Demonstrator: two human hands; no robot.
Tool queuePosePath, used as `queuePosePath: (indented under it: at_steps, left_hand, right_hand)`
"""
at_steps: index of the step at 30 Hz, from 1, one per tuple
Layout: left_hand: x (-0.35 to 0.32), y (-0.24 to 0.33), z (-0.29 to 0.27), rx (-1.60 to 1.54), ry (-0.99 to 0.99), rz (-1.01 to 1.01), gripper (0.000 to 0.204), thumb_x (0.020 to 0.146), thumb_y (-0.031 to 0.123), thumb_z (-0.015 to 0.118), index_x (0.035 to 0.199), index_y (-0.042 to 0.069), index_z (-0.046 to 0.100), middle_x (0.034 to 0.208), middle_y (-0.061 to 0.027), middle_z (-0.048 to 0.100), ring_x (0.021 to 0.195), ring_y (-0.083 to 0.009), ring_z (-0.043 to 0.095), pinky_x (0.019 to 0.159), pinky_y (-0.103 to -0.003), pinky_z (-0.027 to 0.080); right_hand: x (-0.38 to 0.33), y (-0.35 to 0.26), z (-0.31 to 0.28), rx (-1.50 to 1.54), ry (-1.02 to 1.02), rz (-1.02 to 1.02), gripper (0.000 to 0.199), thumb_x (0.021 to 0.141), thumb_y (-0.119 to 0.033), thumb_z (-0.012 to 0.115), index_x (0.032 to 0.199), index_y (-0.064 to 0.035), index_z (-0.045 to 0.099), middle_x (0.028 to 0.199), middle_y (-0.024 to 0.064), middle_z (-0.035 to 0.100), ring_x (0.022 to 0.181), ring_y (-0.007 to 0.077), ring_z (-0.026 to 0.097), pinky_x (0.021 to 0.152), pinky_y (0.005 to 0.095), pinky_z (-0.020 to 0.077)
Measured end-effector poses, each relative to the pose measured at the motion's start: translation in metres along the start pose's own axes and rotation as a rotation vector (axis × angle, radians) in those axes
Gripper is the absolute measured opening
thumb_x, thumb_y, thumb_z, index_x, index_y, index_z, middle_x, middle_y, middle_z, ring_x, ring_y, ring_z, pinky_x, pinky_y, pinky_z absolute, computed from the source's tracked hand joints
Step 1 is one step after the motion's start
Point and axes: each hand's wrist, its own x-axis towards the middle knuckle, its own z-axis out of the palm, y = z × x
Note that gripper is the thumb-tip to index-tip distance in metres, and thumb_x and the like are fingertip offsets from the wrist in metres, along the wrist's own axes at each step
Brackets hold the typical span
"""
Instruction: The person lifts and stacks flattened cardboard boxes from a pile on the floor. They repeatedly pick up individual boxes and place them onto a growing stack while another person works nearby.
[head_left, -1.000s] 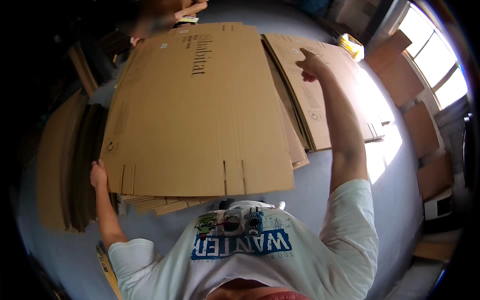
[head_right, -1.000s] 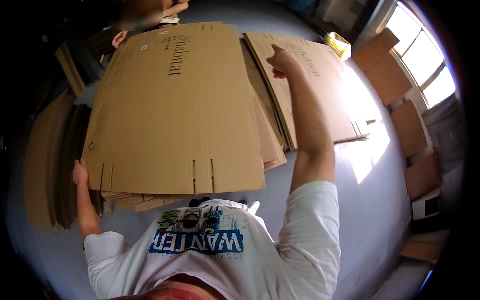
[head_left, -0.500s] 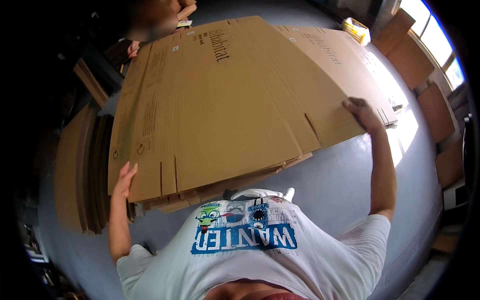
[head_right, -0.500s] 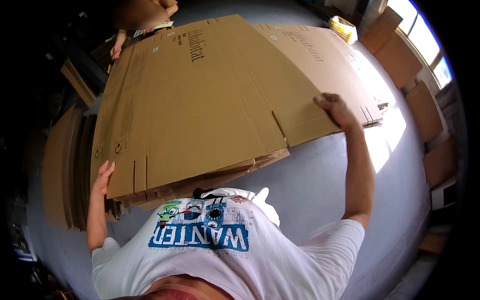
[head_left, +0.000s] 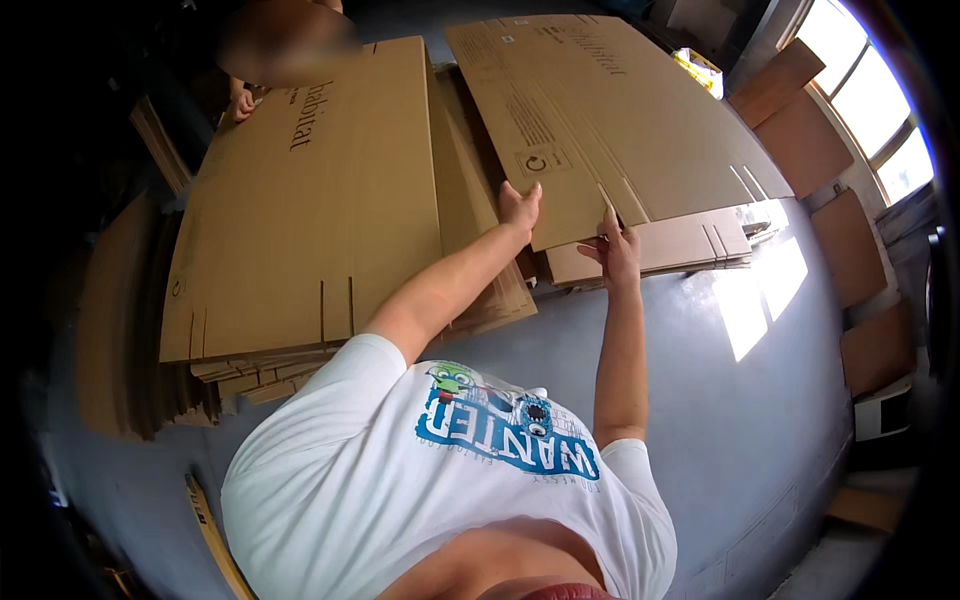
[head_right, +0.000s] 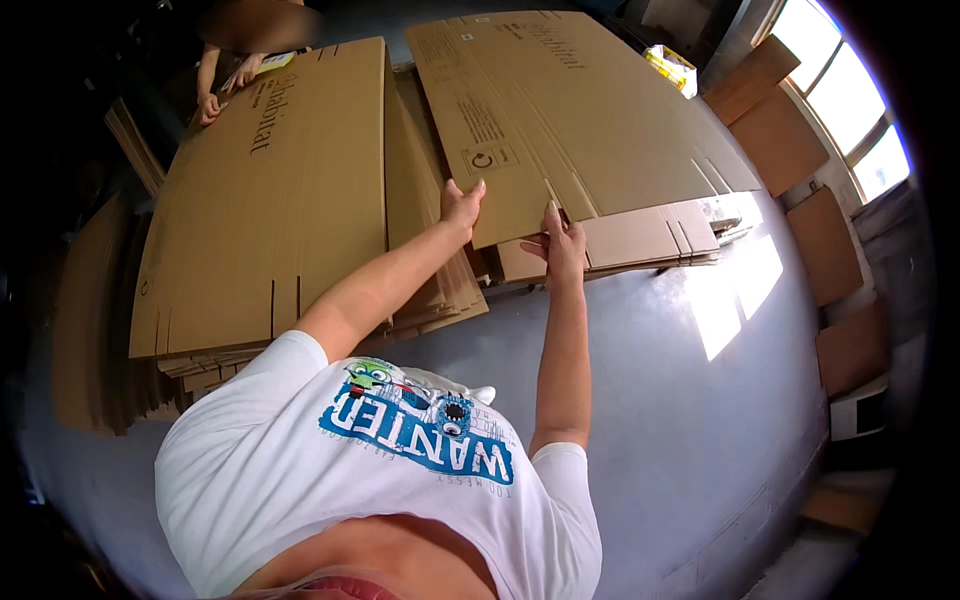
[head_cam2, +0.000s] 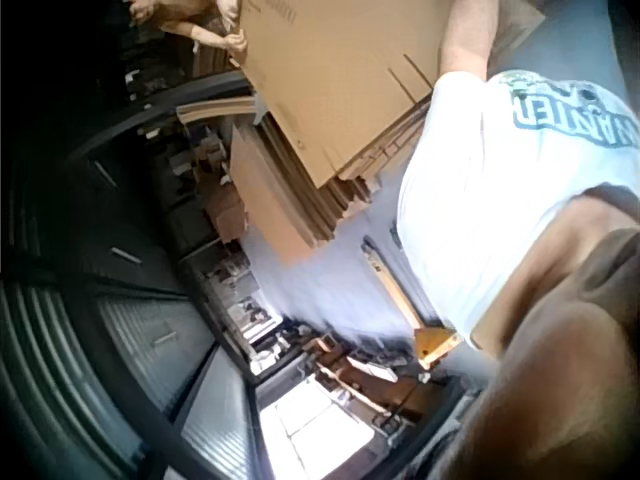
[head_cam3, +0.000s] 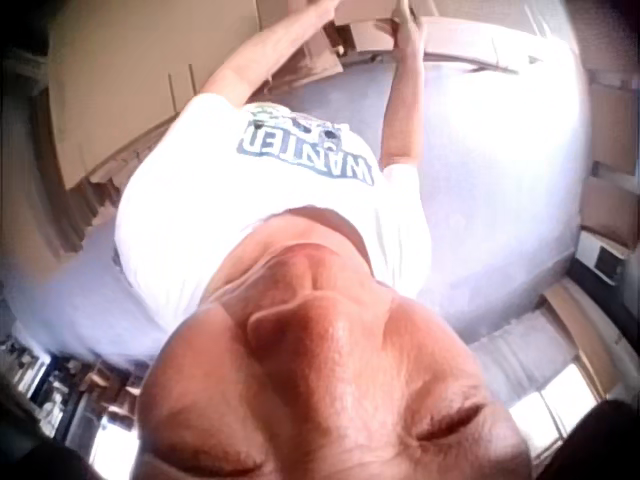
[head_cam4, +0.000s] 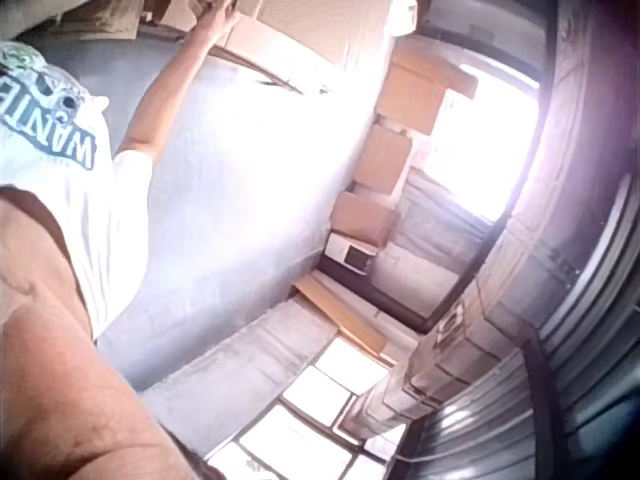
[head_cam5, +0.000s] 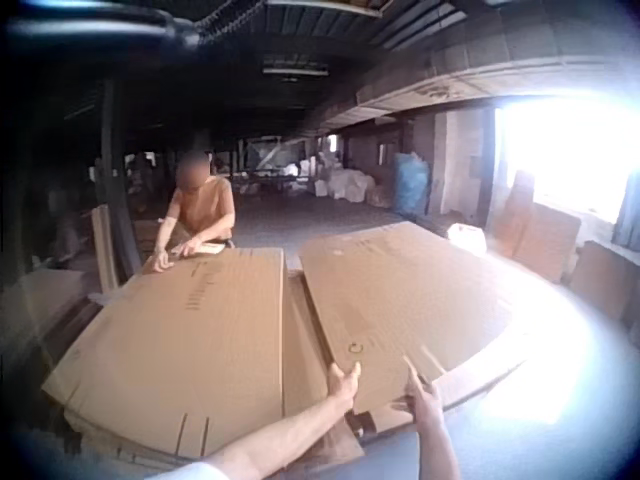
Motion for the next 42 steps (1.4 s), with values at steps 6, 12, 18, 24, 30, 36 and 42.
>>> queuePosePath:
  at_steps: [6,12,18,24,30,36,42]
  left_hand:
    - [-0.035,0.006,-0.009,0.647,-0.787,-0.123,0.028,0.087,0.019,0.062,0.106,0.000,0.053,0.088,-0.0041,0.059,0.082,-0.0128,0.062,0.068,-0.024,0.049]
    - [-0.079,0.103,-0.124,0.301,-0.695,-0.096,0.020,0.093,0.014,0.052,0.108,0.001,0.058,0.097,-0.0032,0.063,0.078,-0.0098,0.061,0.070,-0.023,0.050]
    - [-0.067,0.143,-0.327,0.825,-0.072,0.415,0.016,0.090,0.012,0.053,0.100,0.002,0.060,0.088,-0.0062,0.064,0.075,-0.0167,0.061,0.068,-0.027,0.049]
    - [-0.065,0.185,-0.545,1.529,0.508,0.268,0.032,0.086,0.019,0.057,0.113,0.003,0.053,0.116,-0.0189,0.051,0.105,-0.0354,0.051,0.087,-0.043,0.045]
    - [-0.083,0.196,-0.683,1.799,0.826,-0.143,0.045,0.086,0.033,0.057,0.114,-0.002,0.050,0.111,-0.0167,0.052,0.102,-0.0350,0.052,0.083,-0.046,0.046]
    - [-0.089,0.181,-0.713,1.675,0.906,0.020,0.040,0.085,0.037,0.058,0.105,0.002,0.056,0.107,-0.0154,0.054,0.098,-0.0329,0.054,0.080,-0.046,0.046]
    - [-0.083,0.190,-0.731,1.582,0.896,-0.028,0.035,0.084,0.033,0.060,0.098,0.002,0.060,0.106,-0.0160,0.055,0.099,-0.0331,0.054,0.079,-0.046,0.048]
  right_hand:
    - [0.052,0.112,-0.108,0.008,0.485,0.166,0.019,0.086,-0.013,0.059,0.096,0.0019,0.052,0.085,0.0117,0.059,0.062,0.0211,0.060,0.045,0.0365,0.0557]
    - [0.062,0.162,-0.142,0.088,0.571,0.251,0.024,0.085,-0.013,0.061,0.094,0.0001,0.044,0.080,0.0164,0.058,0.051,0.0247,0.058,0.041,0.0385,0.0527]
    - [0.062,0.145,-0.156,-0.031,0.466,0.398,0.025,0.086,-0.018,0.060,0.092,0.0021,0.047,0.063,0.0088,0.054,0.039,0.0188,0.048,0.033,0.0317,0.0435]
    - [0.025,0.102,-0.126,-0.367,0.342,0.267,0.027,0.090,-0.027,0.055,0.078,-0.0027,0.052,0.051,0.0068,0.051,0.037,0.0162,0.047,0.031,0.0259,0.0358]
    - [-0.071,0.054,0.084,-0.632,-0.027,0.127,0.028,0.090,-0.028,0.058,0.096,-0.0010,0.062,0.068,0.0052,0.060,0.046,0.0115,0.055,0.039,0.0229,0.0419]
    - [-0.093,0.067,0.182,-1.220,-0.145,-0.219,0.032,0.085,-0.031,0.060,0.096,-0.0018,0.067,0.091,0.0225,0.063,0.083,0.0366,0.063,0.073,0.0416,0.0490]
    - [-0.101,0.067,0.219,-1.533,-0.123,-0.230,0.036,0.083,-0.034,0.059,0.079,0.0010,0.067,0.081,0.0240,0.063,0.077,0.0414,0.060,0.071,0.0458,0.0478]
